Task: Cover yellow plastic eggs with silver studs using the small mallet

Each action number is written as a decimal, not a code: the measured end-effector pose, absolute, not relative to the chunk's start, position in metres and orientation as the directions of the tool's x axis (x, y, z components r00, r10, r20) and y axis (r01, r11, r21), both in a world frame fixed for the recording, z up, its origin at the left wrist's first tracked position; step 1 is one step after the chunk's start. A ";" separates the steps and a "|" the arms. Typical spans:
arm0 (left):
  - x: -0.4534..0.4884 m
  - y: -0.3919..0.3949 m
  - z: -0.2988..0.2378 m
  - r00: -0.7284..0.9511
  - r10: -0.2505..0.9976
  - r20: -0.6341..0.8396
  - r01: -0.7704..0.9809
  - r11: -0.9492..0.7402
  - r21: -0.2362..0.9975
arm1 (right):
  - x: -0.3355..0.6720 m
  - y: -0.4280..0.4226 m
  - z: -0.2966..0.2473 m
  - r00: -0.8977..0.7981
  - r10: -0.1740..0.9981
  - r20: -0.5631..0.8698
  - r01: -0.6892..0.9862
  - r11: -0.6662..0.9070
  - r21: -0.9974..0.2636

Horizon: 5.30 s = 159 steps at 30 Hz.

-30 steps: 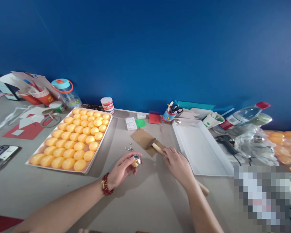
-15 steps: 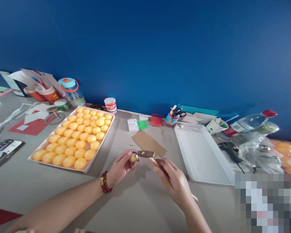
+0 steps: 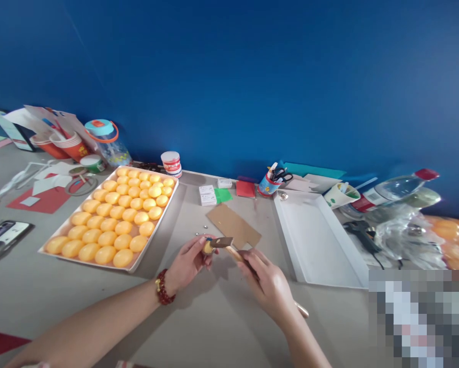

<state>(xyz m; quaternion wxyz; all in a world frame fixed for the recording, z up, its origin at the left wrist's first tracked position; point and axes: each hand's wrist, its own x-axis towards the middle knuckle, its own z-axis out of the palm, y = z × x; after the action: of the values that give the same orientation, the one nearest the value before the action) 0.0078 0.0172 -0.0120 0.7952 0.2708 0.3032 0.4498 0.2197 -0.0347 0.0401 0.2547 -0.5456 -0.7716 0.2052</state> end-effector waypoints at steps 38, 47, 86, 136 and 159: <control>0.004 0.010 -0.012 0.506 0.843 -0.184 -0.369 0.404 0.837 | 0.228 -0.030 0.035 -0.192 0.932 0.307 0.736 0.344 -0.584; 0.008 0.008 -0.010 0.466 0.859 -0.214 -0.237 0.354 0.905 | 0.227 -0.033 0.039 -0.233 0.924 0.305 0.690 0.378 -0.617; 0.004 0.009 -0.006 0.356 0.932 -0.074 0.036 0.065 0.997 | 0.219 -0.037 0.046 -0.342 0.908 0.244 0.636 0.414 -0.651; -0.001 0.010 -0.005 0.492 0.867 -0.080 -0.160 0.180 0.971 | 0.248 -0.016 0.007 -0.008 0.946 0.326 0.939 0.119 -0.322; -0.008 0.001 -0.002 0.679 0.726 0.112 0.077 -0.223 0.972 | 0.217 -0.002 0.023 -0.306 0.910 0.281 0.814 0.403 -0.418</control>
<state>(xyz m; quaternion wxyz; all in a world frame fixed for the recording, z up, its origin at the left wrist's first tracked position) -0.0082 0.0014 -0.0020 0.5588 0.7260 0.2765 0.2902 0.2174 -0.0024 0.0233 0.2413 -0.5372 -0.8021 0.0990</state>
